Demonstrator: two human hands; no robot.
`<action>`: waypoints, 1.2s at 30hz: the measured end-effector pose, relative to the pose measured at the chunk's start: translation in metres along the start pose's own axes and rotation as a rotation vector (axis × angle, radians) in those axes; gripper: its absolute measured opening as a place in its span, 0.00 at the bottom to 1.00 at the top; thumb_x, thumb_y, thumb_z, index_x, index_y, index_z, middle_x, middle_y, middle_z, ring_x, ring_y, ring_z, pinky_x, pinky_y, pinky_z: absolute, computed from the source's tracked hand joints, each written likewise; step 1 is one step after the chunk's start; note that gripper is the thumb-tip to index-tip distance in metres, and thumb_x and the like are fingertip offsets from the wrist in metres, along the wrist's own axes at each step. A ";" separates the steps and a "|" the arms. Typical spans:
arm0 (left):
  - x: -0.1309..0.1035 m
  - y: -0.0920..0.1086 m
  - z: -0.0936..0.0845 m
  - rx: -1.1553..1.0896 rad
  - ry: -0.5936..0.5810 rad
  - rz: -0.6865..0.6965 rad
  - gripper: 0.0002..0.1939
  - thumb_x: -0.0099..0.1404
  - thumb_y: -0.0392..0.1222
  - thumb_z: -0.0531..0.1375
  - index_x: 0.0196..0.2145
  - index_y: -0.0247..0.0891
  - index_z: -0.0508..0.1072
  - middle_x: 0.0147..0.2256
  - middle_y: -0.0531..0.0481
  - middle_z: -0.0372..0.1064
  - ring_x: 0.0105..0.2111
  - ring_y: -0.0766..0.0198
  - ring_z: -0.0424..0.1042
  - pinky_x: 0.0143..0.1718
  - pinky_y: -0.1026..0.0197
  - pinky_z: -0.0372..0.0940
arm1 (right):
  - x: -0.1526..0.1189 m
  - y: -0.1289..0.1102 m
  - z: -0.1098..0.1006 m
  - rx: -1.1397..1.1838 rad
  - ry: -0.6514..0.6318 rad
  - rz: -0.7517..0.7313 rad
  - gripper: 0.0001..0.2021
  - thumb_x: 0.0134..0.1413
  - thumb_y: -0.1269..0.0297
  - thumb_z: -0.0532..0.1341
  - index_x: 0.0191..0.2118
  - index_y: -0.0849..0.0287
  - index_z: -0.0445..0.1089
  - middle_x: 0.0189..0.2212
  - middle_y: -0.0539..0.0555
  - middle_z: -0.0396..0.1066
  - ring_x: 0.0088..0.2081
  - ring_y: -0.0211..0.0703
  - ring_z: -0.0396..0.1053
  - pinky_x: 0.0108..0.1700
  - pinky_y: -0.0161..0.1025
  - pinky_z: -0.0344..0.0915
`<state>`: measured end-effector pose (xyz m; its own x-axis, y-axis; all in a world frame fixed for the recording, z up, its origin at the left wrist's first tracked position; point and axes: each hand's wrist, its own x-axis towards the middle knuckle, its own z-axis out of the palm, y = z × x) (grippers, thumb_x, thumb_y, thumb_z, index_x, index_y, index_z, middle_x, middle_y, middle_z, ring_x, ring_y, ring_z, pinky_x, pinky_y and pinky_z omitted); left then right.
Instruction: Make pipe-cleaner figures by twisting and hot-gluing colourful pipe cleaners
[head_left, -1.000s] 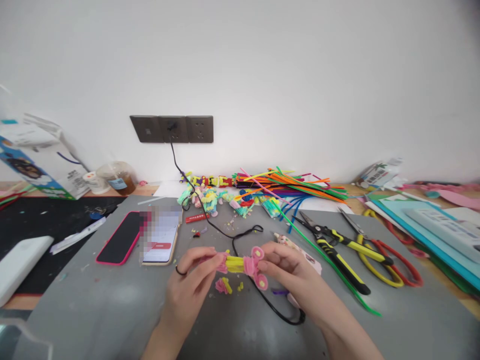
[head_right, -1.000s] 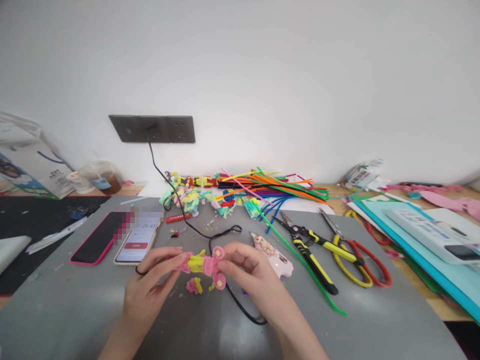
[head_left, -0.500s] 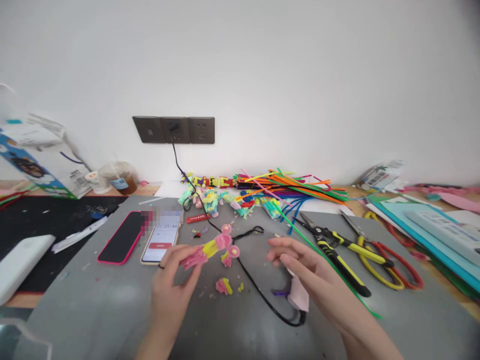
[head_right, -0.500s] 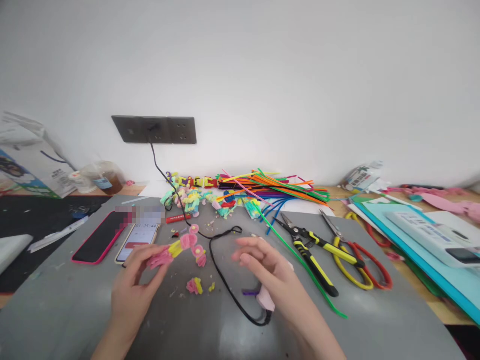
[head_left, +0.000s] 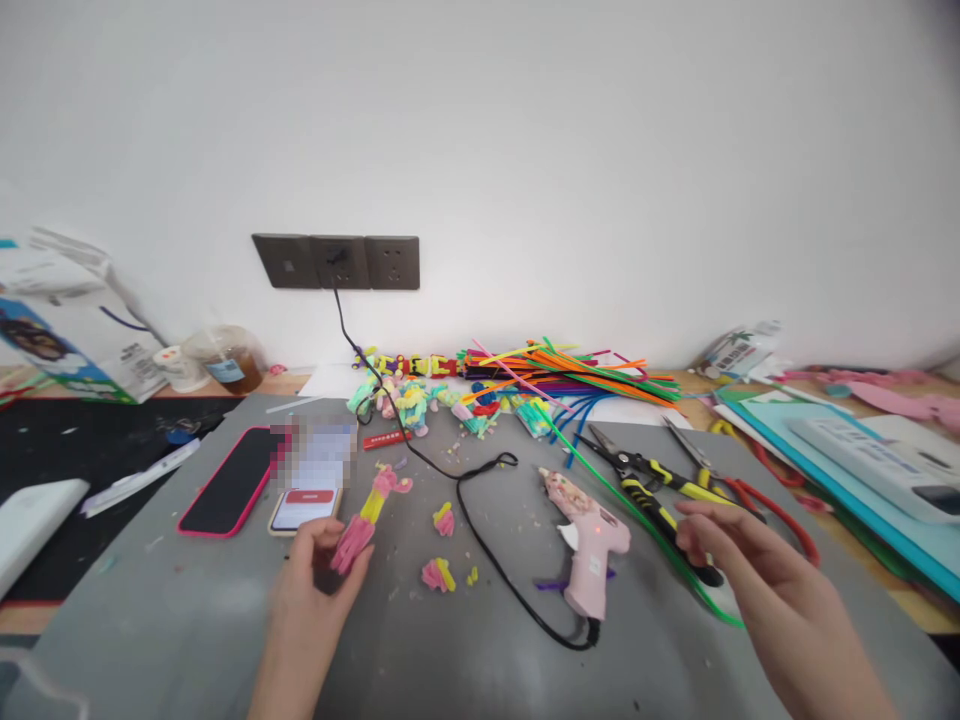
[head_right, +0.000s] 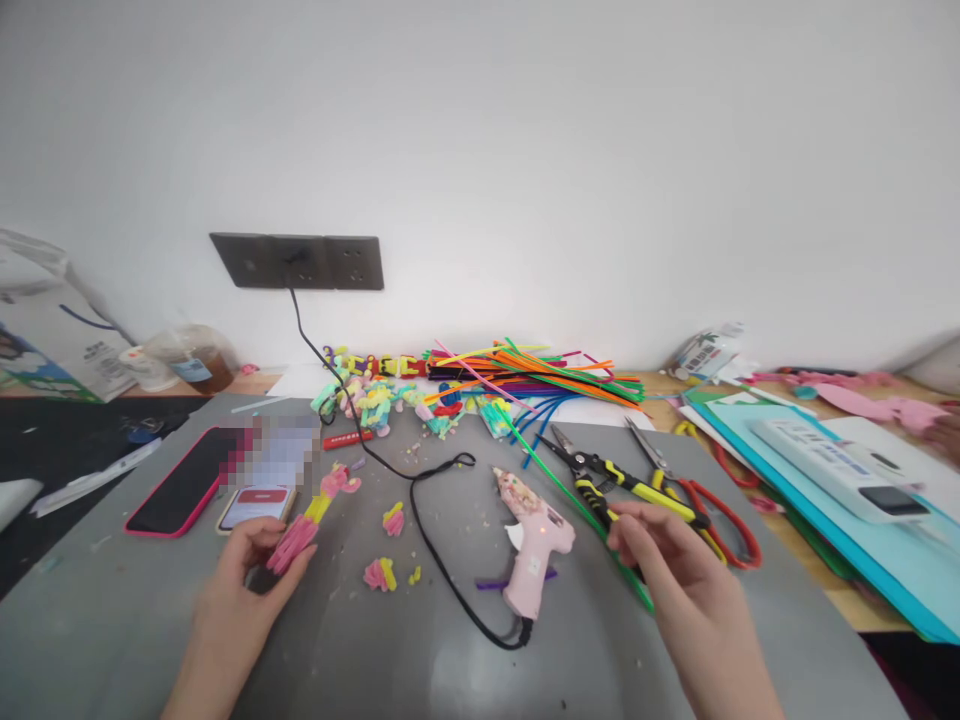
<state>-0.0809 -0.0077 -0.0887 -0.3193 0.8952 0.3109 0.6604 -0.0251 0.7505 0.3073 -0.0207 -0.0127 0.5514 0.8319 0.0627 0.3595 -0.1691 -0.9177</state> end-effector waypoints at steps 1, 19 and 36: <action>0.000 -0.001 0.001 0.016 -0.012 0.015 0.17 0.58 0.57 0.63 0.38 0.43 0.68 0.30 0.53 0.73 0.28 0.60 0.74 0.34 0.59 0.68 | -0.001 0.001 -0.004 -0.014 0.008 -0.019 0.22 0.45 0.39 0.65 0.30 0.55 0.75 0.24 0.54 0.71 0.27 0.49 0.68 0.29 0.42 0.65; -0.011 0.010 0.004 0.070 -0.033 0.281 0.09 0.64 0.47 0.62 0.32 0.43 0.66 0.25 0.58 0.66 0.22 0.66 0.68 0.26 0.66 0.65 | 0.001 0.017 -0.010 -0.014 -0.090 -0.030 0.22 0.45 0.38 0.65 0.30 0.54 0.73 0.23 0.53 0.68 0.26 0.47 0.65 0.24 0.38 0.62; 0.024 0.026 -0.011 0.116 -0.231 0.218 0.10 0.67 0.50 0.57 0.39 0.43 0.73 0.33 0.51 0.73 0.27 0.62 0.70 0.31 0.61 0.66 | 0.010 0.039 -0.013 0.025 -0.141 0.074 0.14 0.38 0.45 0.72 0.28 0.47 0.78 0.27 0.58 0.72 0.27 0.53 0.68 0.25 0.45 0.67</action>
<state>-0.0789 0.0087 -0.0554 -0.0085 0.9517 0.3070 0.7732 -0.1884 0.6055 0.3363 -0.0261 -0.0426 0.4637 0.8840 -0.0597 0.3016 -0.2208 -0.9275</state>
